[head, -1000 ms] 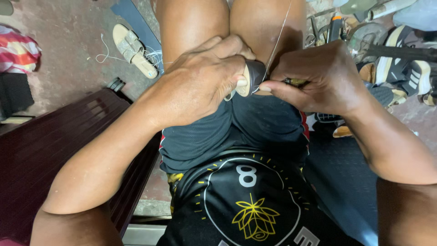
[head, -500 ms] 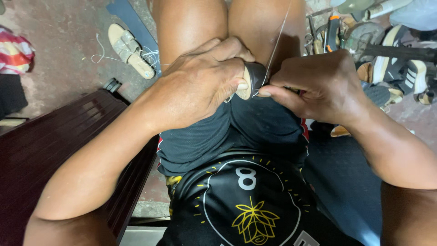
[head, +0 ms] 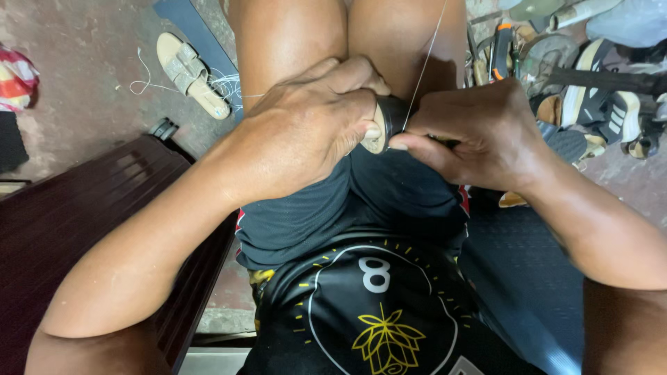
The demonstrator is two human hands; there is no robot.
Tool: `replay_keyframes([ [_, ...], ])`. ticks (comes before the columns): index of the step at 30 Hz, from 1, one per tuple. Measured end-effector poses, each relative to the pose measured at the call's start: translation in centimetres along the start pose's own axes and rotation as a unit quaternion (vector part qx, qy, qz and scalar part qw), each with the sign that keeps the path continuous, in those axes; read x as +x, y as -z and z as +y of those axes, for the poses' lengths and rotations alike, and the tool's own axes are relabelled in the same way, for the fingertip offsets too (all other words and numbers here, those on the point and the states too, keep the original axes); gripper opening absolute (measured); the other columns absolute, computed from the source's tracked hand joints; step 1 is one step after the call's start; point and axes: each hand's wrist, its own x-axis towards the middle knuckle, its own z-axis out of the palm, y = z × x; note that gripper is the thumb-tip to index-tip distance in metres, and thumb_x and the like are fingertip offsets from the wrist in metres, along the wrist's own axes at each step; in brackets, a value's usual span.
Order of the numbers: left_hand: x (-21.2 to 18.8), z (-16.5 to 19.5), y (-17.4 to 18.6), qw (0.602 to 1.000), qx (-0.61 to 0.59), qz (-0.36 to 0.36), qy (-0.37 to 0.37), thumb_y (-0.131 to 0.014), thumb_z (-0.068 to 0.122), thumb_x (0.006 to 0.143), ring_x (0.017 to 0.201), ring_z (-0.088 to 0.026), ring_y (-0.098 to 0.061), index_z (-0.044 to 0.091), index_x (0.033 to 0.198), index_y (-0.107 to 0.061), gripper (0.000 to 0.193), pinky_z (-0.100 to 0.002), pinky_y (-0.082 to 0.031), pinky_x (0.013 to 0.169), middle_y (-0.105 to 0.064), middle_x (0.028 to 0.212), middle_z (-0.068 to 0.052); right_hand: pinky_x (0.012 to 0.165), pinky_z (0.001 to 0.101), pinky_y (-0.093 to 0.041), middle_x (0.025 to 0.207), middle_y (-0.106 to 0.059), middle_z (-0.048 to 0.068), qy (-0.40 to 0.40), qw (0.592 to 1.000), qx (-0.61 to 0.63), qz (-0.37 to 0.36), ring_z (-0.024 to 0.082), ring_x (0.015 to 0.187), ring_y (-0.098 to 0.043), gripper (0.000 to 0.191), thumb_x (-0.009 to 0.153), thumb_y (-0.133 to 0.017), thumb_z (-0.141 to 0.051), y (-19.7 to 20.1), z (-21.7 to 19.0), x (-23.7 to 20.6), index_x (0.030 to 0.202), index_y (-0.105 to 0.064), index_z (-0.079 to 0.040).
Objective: The person sews a beige slide sandal using a curved awl and white thread. They repeatedly pierce the sole and strap, pull the thread through, and tighten the stitches while holding the sandal between their legs.
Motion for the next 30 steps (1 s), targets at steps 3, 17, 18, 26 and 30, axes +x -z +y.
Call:
replay_keyframes([
  [3, -0.1, -0.1, -0.2, 1.000, 0.002, 0.005, 0.008, -0.064, 0.009, 0.105, 0.114, -0.033, -0.061, 0.002, 0.104, -0.067, 0.008, -0.044, -0.051, 0.097, -0.064, 0.125, -0.011, 0.052, 0.0333, -0.044, 0.074, -0.069, 0.005, -0.024, 0.999, 0.020, -0.015, 0.017, 0.057, -0.061, 0.017, 0.089, -0.088, -0.018, 0.3, 0.3, -0.1, 0.086, -0.075, -0.007],
  [17, -4.0, 0.8, -0.3, 0.986, -0.011, 0.152, 0.060, -0.077, 0.016, 0.097, 0.081, -0.020, -0.062, 0.010, 0.104, -0.063, 0.017, -0.034, -0.051, 0.072, -0.065, 0.094, -0.006, 0.061, 0.0266, -0.050, 0.083, -0.068, 0.007, -0.086, 0.989, 0.117, -0.002, 0.016, 0.066, -0.067, 0.017, 0.098, -0.078, -0.013, 1.6, 3.5, -2.0, 0.089, -0.069, -0.001],
  [18, -4.5, 0.7, -0.2, 0.980, -0.082, 0.145, 0.104, -0.075, 0.014, 0.098, 0.073, -0.016, -0.060, 0.008, 0.102, -0.065, 0.012, -0.031, -0.047, 0.064, -0.066, 0.091, -0.006, 0.061, 0.0259, -0.050, 0.083, -0.068, 0.007, -0.097, 0.984, 0.149, 0.003, 0.015, 0.066, -0.066, 0.017, 0.098, -0.077, -0.012, 1.5, 3.6, -2.3, 0.090, -0.069, 0.000],
  [26, -6.7, 1.3, -1.8, 0.708, -0.649, 0.233, 0.153, -0.048, 0.011, 0.106, 0.066, -0.011, -0.055, 0.003, 0.102, -0.061, 0.016, -0.021, -0.046, 0.055, -0.063, 0.084, -0.005, 0.065, 0.0254, -0.049, 0.081, -0.067, 0.008, -0.100, 0.986, 0.132, 0.006, 0.015, 0.070, -0.065, 0.013, 0.099, -0.076, -0.007, 0.7, 2.5, -2.7, 0.092, -0.067, -0.001],
  [30, -5.8, 1.2, -2.8, 0.928, -0.263, 0.227, 0.138, -0.053, 0.006, 0.111, 0.078, -0.018, -0.067, 0.003, 0.119, -0.061, 0.012, -0.031, -0.054, 0.071, -0.069, 0.094, -0.009, 0.058, 0.0234, -0.044, 0.076, -0.066, 0.006, -0.146, 0.982, 0.121, 0.004, 0.012, 0.062, -0.059, 0.013, 0.097, -0.076, -0.005, 0.7, 0.3, -1.9, 0.090, -0.067, -0.001],
])
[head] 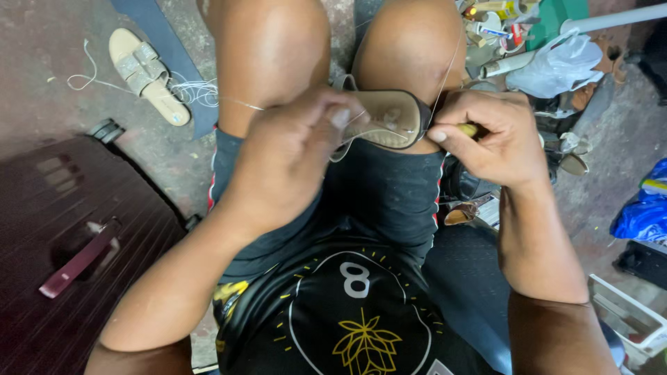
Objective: The person sews a beige slide sandal using a curved awl and white thread. They repeatedly pierce the sole and strap, pull the thread through, and tighten the stitches while holding the sandal between their legs.
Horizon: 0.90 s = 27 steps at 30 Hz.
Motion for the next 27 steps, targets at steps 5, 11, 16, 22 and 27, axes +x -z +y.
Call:
replay_keyframes([
  [5, -0.3, -0.2, -0.8, 0.985, 0.154, -0.004, -0.080, -0.058, 0.002, 0.105, 0.092, -0.028, -0.074, 0.006, 0.123, -0.058, 0.018, -0.040, -0.057, 0.081, -0.072, 0.099, -0.011, 0.062, 0.0252, -0.049, 0.084, -0.069, 0.006, 0.018, 0.997, -0.069, -0.013, 0.014, 0.069, -0.067, 0.007, 0.097, -0.073, -0.006, -0.4, -2.6, 0.4, 0.093, -0.069, -0.002],
  [11, 0.9, -1.2, -1.8, 0.983, 0.181, -0.022, -0.012, -0.079, 0.019, 0.093, 0.065, -0.025, -0.066, 0.006, 0.131, -0.056, 0.046, -0.039, -0.054, 0.065, -0.063, 0.073, -0.009, 0.077, 0.0323, -0.054, 0.094, -0.069, 0.010, 0.054, 0.985, -0.162, -0.033, 0.026, 0.085, -0.070, 0.010, 0.104, -0.071, -0.011, 0.1, -3.3, 0.8, 0.100, -0.067, -0.003],
  [16, 2.1, -2.0, -3.5, 0.982, 0.172, 0.003, -0.080, -0.080, 0.023, 0.096, 0.077, -0.025, -0.070, 0.007, 0.131, -0.054, 0.046, -0.038, -0.056, 0.068, -0.069, 0.092, -0.010, 0.076, 0.0352, -0.051, 0.091, -0.065, 0.010, 0.045, 0.988, -0.144, -0.016, 0.027, 0.083, -0.067, 0.018, 0.102, -0.074, -0.017, 0.8, -1.3, 1.0, 0.100, -0.063, -0.003],
  [22, 2.9, -3.1, -5.1, 0.964, 0.189, 0.018, -0.185, -0.076, 0.026, 0.101, 0.101, -0.033, -0.072, 0.005, 0.137, -0.042, 0.053, -0.043, -0.057, 0.080, -0.069, 0.113, -0.016, 0.063, 0.0271, -0.044, 0.084, -0.061, 0.006, 0.020, 0.997, -0.074, -0.008, 0.018, 0.069, -0.061, 0.027, 0.100, -0.074, -0.027, 1.4, 2.1, 0.5, 0.094, -0.060, -0.004],
  [27, 3.0, -3.2, -5.4, 0.964, 0.187, 0.012, -0.188, -0.078, 0.026, 0.098, 0.098, -0.032, -0.071, 0.003, 0.136, -0.043, 0.056, -0.043, -0.057, 0.078, -0.069, 0.111, -0.017, 0.064, 0.0269, -0.044, 0.082, -0.062, 0.004, 0.029, 0.997, -0.065, 0.009, 0.014, 0.070, -0.060, 0.032, 0.103, -0.074, -0.032, 1.4, 2.9, -0.2, 0.096, -0.058, -0.005],
])
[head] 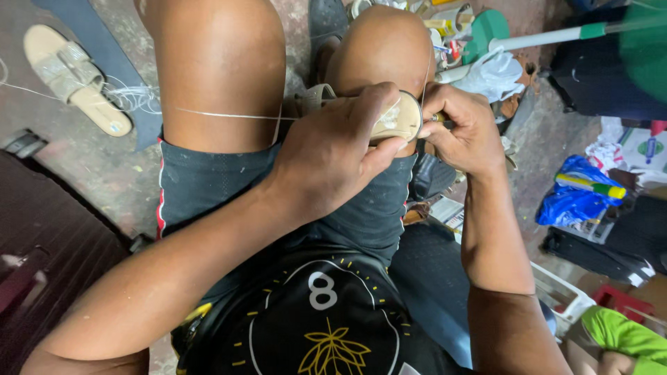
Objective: The person sews a beige slide sandal using a curved awl and white thread. They repeatedly pierce the sole and strap, pull the thread through, and tighten the stitches while holding the sandal between their legs.
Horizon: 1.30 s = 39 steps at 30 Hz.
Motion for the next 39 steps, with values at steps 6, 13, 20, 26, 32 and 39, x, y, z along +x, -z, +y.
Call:
replay_keyframes([
  [6, 0.1, -0.3, 0.5, 0.999, -0.044, 0.008, -0.015, -0.081, 0.029, 0.097, 0.101, -0.030, -0.072, 0.003, 0.134, -0.042, 0.059, -0.041, -0.057, 0.081, -0.068, 0.112, -0.016, 0.060, 0.0282, -0.043, 0.082, -0.061, 0.004, 0.002, 1.000, -0.011, -0.016, 0.016, 0.070, -0.059, 0.036, 0.096, -0.074, -0.037, 0.2, -0.4, 0.3, 0.091, -0.059, -0.005],
  [13, 0.4, -0.6, -0.4, 0.997, -0.079, 0.009, 0.018, -0.082, 0.028, 0.095, 0.098, -0.031, -0.072, 0.002, 0.134, -0.043, 0.061, -0.041, -0.058, 0.082, -0.067, 0.113, -0.016, 0.063, 0.0350, -0.044, 0.084, -0.057, 0.010, 0.066, 0.992, -0.104, 0.022, 0.027, 0.069, -0.058, 0.047, 0.101, -0.071, -0.045, -0.3, 0.4, 0.9, 0.083, -0.056, -0.003],
  [20, 0.6, -1.0, -0.4, 0.995, -0.094, -0.004, 0.019, -0.081, 0.024, 0.096, 0.097, -0.033, -0.072, 0.002, 0.135, -0.041, 0.061, -0.041, -0.057, 0.080, -0.066, 0.112, -0.017, 0.061, 0.0373, -0.041, 0.076, -0.055, 0.008, 0.100, 0.985, -0.131, 0.043, 0.028, 0.065, -0.057, 0.056, 0.094, -0.071, -0.054, -0.1, 1.2, 1.5, 0.074, -0.053, -0.004],
  [26, 0.9, -1.0, -0.4, 0.994, -0.098, -0.024, 0.028, -0.082, 0.023, 0.096, 0.095, -0.031, -0.072, 0.004, 0.136, -0.040, 0.061, -0.040, -0.058, 0.078, -0.065, 0.113, -0.015, 0.057, 0.0382, -0.037, 0.068, -0.048, 0.007, 0.103, 0.983, -0.141, 0.049, 0.028, 0.058, -0.052, 0.061, 0.088, -0.074, -0.056, 0.1, 1.9, 1.3, 0.068, -0.047, -0.005],
  [32, 1.4, -0.7, 0.2, 0.992, -0.097, -0.049, 0.058, -0.082, 0.025, 0.094, 0.083, -0.029, -0.069, 0.006, 0.134, -0.041, 0.061, -0.039, -0.057, 0.072, -0.063, 0.098, -0.012, 0.052, 0.0344, -0.033, 0.063, -0.046, 0.007, 0.075, 0.989, -0.113, 0.064, 0.023, 0.056, -0.049, 0.065, 0.083, -0.077, -0.059, 0.2, 2.4, 1.7, 0.066, -0.047, -0.004],
  [39, 1.7, -0.4, 0.6, 0.991, -0.106, -0.031, 0.077, -0.085, 0.026, 0.091, 0.061, -0.019, -0.054, 0.009, 0.128, -0.042, 0.060, -0.032, -0.051, 0.061, -0.053, 0.080, -0.007, 0.063, 0.0237, -0.041, 0.081, -0.059, 0.002, -0.101, 0.982, 0.106, 0.120, 0.009, 0.068, -0.054, 0.036, 0.107, -0.047, -0.035, -0.4, -0.5, -0.8, 0.099, -0.062, -0.003],
])
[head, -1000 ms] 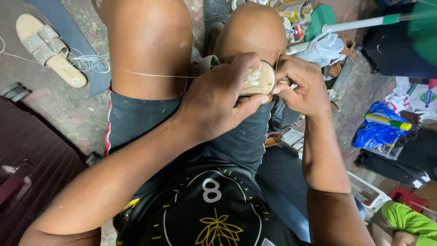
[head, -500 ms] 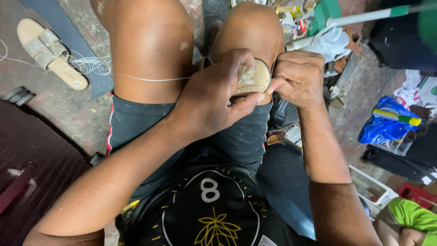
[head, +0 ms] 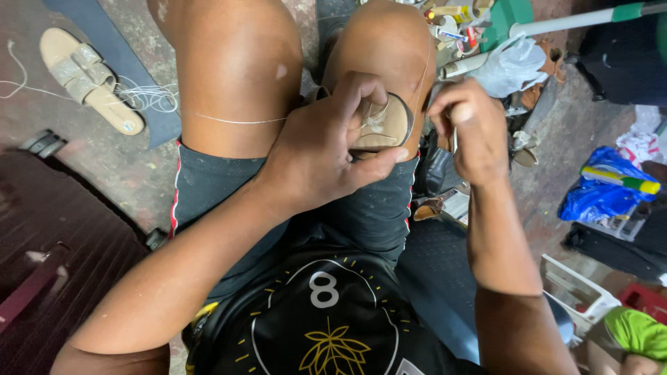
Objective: The person sews a beige slide sandal using a curved awl and white thread. They repeatedly pierce the sole and strap, pull the thread through, and tighten the stitches while holding the sandal between their legs.
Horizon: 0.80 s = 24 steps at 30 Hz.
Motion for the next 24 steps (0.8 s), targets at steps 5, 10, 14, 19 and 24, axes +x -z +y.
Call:
replay_keyframes([
  [5, 0.1, -0.1, 0.2, 0.998, -0.032, -0.017, 0.050, -0.085, 0.023, 0.091, 0.054, -0.011, -0.048, 0.008, 0.127, -0.043, 0.058, -0.027, -0.050, 0.054, -0.049, 0.074, 0.000, 0.072, 0.0240, -0.052, 0.101, -0.071, 0.009, 0.052, 0.996, -0.073, -0.008, 0.011, 0.078, -0.066, 0.019, 0.112, -0.061, -0.017, 0.0, -2.6, -2.1, 0.118, -0.067, 0.000],
  [10, 0.3, 0.3, 0.0, 0.998, -0.029, -0.022, 0.059, -0.085, 0.020, 0.090, 0.052, -0.010, -0.047, 0.009, 0.124, -0.043, 0.055, -0.027, -0.045, 0.052, -0.045, 0.065, 0.000, 0.066, 0.0232, -0.052, 0.098, -0.074, 0.010, 0.040, 0.996, -0.069, -0.040, 0.011, 0.071, -0.067, 0.017, 0.107, -0.065, -0.008, 0.3, -3.8, -1.8, 0.120, -0.073, -0.001],
  [14, 0.4, 0.5, 0.1, 0.997, -0.034, -0.027, 0.069, -0.084, 0.020, 0.090, 0.051, -0.011, -0.046, 0.009, 0.124, -0.043, 0.055, -0.027, -0.044, 0.051, -0.045, 0.064, -0.001, 0.063, 0.0226, -0.051, 0.092, -0.073, 0.010, 0.045, 0.995, -0.073, -0.058, 0.011, 0.071, -0.067, 0.017, 0.105, -0.065, -0.006, 0.5, -4.0, -1.4, 0.119, -0.075, -0.001],
  [19, 0.4, 0.5, 0.2, 0.996, -0.037, -0.037, 0.076, -0.084, 0.020, 0.089, 0.052, -0.010, -0.047, 0.009, 0.123, -0.043, 0.054, -0.026, -0.045, 0.050, -0.047, 0.065, 0.001, 0.060, 0.0215, -0.050, 0.092, -0.072, 0.010, 0.041, 0.996, -0.047, -0.064, 0.010, 0.068, -0.065, 0.017, 0.106, -0.063, -0.004, 0.6, -3.9, -1.5, 0.120, -0.074, -0.001],
  [24, 0.3, 0.4, 0.1, 0.996, -0.034, -0.041, 0.066, -0.084, 0.020, 0.090, 0.052, -0.009, -0.049, 0.009, 0.124, -0.042, 0.055, -0.026, -0.046, 0.051, -0.047, 0.065, 0.001, 0.064, 0.0227, -0.052, 0.093, -0.074, 0.011, 0.041, 0.996, -0.040, -0.070, 0.010, 0.071, -0.067, 0.018, 0.106, -0.064, -0.004, 0.7, -3.8, -1.5, 0.120, -0.074, -0.002],
])
